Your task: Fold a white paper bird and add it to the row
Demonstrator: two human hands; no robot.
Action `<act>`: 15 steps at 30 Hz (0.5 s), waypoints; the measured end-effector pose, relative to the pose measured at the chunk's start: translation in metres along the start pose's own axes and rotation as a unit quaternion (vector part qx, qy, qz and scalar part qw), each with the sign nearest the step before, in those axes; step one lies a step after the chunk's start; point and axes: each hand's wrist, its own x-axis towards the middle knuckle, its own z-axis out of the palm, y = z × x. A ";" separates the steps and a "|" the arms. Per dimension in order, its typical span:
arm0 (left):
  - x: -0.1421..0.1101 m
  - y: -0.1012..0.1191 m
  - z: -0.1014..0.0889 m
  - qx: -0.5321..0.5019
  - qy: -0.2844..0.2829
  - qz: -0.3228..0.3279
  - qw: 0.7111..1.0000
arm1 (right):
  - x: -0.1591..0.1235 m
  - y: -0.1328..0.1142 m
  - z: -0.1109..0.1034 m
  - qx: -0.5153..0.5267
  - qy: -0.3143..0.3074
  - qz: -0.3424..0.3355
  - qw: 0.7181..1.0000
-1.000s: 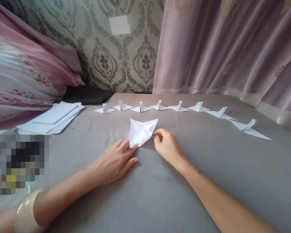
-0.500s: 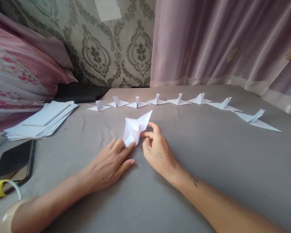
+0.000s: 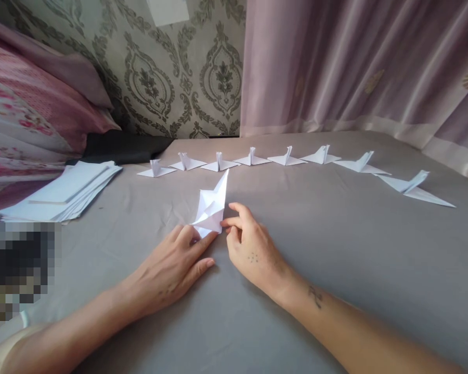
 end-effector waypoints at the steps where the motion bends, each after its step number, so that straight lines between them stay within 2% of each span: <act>1: 0.000 0.000 0.000 -0.002 -0.001 -0.002 1.000 | -0.001 0.000 0.000 -0.009 -0.002 -0.007 1.000; 7: -0.002 -0.002 0.000 -0.008 0.006 -0.004 1.000 | -0.004 0.001 0.000 -0.026 -0.022 -0.018 0.999; 15: -0.002 -0.002 0.000 -0.016 0.002 -0.008 1.000 | -0.004 -0.002 0.001 -0.023 -0.017 0.013 1.000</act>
